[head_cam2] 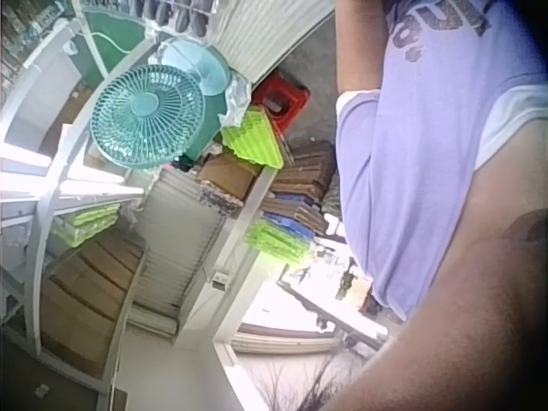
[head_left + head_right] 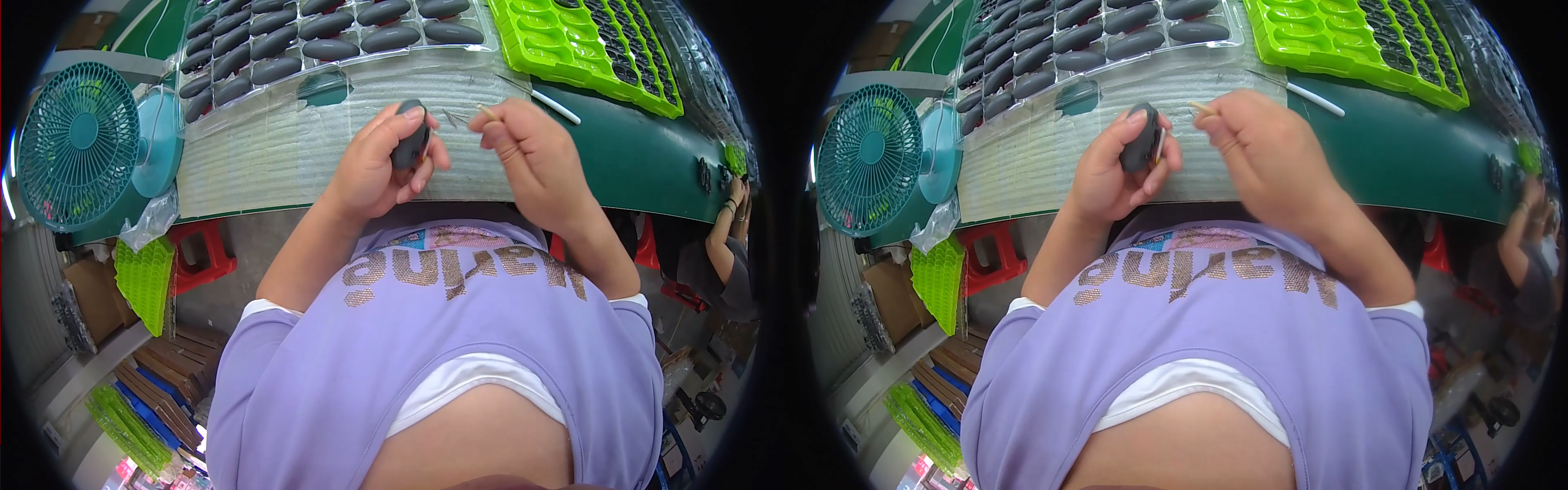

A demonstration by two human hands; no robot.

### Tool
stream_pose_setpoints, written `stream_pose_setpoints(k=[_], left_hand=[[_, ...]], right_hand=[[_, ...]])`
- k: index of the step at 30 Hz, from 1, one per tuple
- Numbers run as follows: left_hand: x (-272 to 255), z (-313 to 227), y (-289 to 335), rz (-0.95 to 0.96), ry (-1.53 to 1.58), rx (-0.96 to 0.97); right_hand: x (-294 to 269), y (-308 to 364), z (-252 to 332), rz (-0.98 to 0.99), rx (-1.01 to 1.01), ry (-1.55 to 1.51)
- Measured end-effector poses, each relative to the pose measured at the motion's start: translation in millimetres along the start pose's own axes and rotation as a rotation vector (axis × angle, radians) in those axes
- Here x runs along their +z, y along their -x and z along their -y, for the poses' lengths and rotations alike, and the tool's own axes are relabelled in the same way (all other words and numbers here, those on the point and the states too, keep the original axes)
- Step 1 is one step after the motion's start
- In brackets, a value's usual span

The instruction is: The person assembles small electronic housings by inserting batteries and circuit boards into plastic shells, then prying the components into place with a wooden stick.

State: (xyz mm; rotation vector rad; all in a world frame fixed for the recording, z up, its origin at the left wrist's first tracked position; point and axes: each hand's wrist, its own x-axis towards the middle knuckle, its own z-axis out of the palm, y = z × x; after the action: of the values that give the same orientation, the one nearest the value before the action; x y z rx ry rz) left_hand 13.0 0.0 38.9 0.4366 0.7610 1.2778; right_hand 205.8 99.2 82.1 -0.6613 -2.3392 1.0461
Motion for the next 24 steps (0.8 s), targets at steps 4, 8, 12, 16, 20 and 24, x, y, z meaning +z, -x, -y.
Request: stream_pose_setpoints(k=[4, 8, 12, 16, 20, 24], left_hand=[[12.0, -4.5, 5.9, -0.060, -0.013, -0.073], [0.4, 1.4, 6.1, -0.043, -0.123, -0.051], [-1.6, 4.7, 6.5, -0.061, -0.201, -0.087], [6.9, 5.5, 5.0, -0.214, -0.375, -0.012], [12.9, 6.8, 6.4, -0.289, -0.520, 0.064], [9.9, 12.6, 5.0, -0.304, -0.538, 0.089]], right_hand=[[-9.0, 1.4, 0.8, 0.017, -0.081, 0.173], [2.3, 6.9, -2.2, -0.022, -0.120, 0.302], [7.4, 7.0, -2.5, 0.014, -0.199, 0.384], [12.8, 6.8, -1.9, -0.012, -0.220, 0.446], [13.3, 6.4, 0.7, -0.007, -0.233, 0.504], [12.3, 6.1, 5.0, -0.009, -0.273, 0.604]])
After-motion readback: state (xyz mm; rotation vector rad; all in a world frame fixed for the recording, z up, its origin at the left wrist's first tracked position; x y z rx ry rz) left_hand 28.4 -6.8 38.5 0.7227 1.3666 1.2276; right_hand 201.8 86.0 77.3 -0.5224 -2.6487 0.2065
